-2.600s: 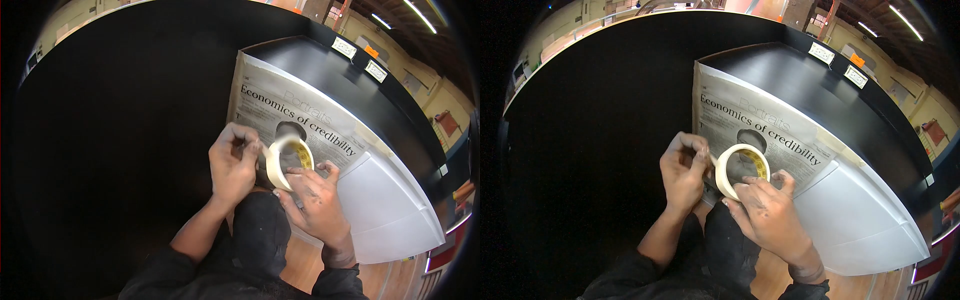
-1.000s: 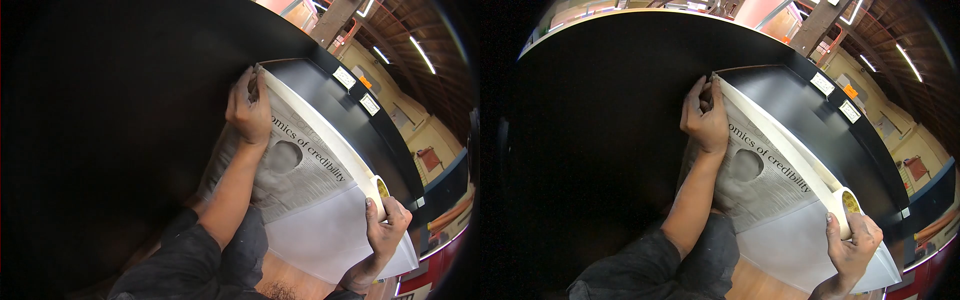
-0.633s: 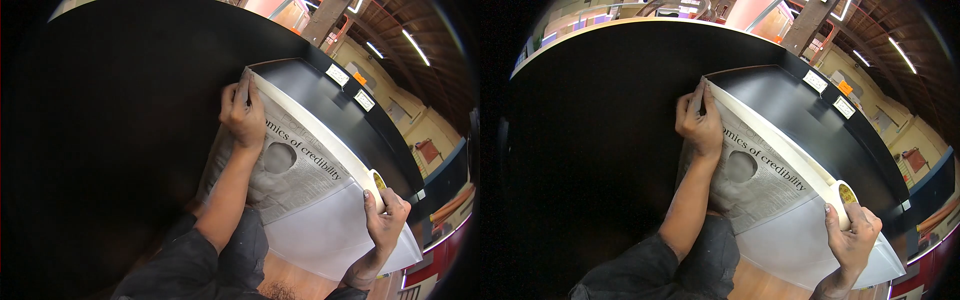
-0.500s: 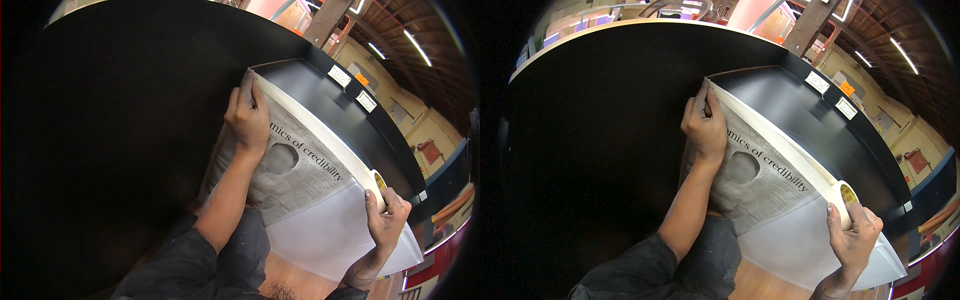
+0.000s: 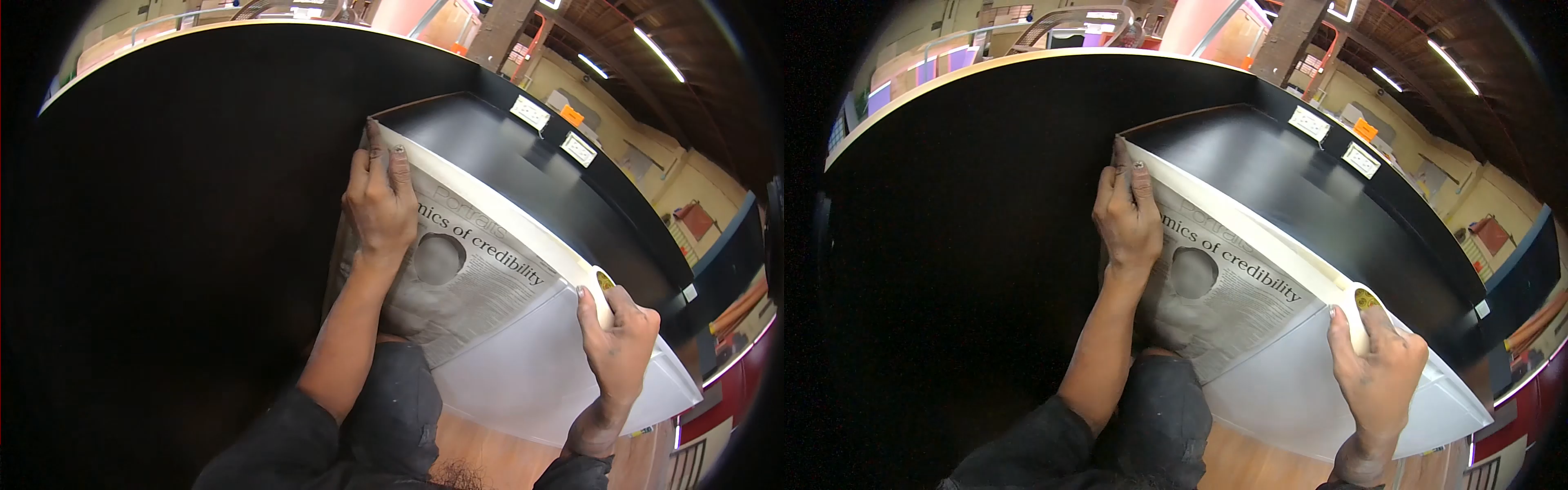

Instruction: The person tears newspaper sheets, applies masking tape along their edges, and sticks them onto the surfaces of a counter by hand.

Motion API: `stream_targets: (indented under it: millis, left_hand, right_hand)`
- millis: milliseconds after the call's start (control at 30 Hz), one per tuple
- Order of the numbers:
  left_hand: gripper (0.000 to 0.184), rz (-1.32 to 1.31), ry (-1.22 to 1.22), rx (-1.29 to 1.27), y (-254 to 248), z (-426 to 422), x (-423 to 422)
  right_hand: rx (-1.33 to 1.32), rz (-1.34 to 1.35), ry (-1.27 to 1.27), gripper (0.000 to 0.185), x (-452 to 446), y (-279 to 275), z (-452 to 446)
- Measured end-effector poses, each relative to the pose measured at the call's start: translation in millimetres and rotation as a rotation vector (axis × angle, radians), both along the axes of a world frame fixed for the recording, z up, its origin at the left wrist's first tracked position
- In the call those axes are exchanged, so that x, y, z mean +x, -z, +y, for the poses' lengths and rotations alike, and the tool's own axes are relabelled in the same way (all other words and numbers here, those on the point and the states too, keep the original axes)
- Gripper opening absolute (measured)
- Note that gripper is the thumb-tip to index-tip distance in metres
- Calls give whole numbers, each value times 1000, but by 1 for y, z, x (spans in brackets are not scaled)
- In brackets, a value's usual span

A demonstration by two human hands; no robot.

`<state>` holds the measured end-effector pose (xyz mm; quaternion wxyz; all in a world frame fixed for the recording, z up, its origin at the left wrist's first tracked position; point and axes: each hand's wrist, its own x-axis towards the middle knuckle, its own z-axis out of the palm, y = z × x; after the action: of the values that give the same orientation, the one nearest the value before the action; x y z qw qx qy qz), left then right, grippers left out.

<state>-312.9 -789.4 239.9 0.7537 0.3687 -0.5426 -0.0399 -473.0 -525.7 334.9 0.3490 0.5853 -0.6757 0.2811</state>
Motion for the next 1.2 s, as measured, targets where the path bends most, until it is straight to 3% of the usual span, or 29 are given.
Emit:
stream_targets:
  millis: [200, 400, 600, 633, 733, 767, 867, 1200]
  left_hand:
    - [90, -65, -47, 72, -5, 8, -7]
    - [88, -79, 6, 150, -8, 18, -7]
    - [106, -192, -15, 350, -12, 54, -37]
    - [118, -204, 90, 358, -14, 62, -42]
    - [116, -305, 43, 183, -4, 78, -79]
    - [117, -381, 132, 188, -5, 85, -83]
    - [116, -328, 127, 69, -4, 85, -99]
    - [118, -352, 138, 69, -2, 85, -102]
  right_hand:
    - [53, 87, 259, 30, 17, -9, -11]
    - [89, 93, 403, 32, 29, -14, -17]
    - [137, 45, 467, 34, 35, -17, -20]
    - [138, 58, 465, 34, 35, -17, -20]
    - [144, 88, 466, 34, 32, -14, -18]
    - [151, 88, 462, 34, 31, -14, -18]
    - [173, 79, 449, 36, 30, -14, -17]
    - [194, 109, 446, 41, 27, -7, -16]
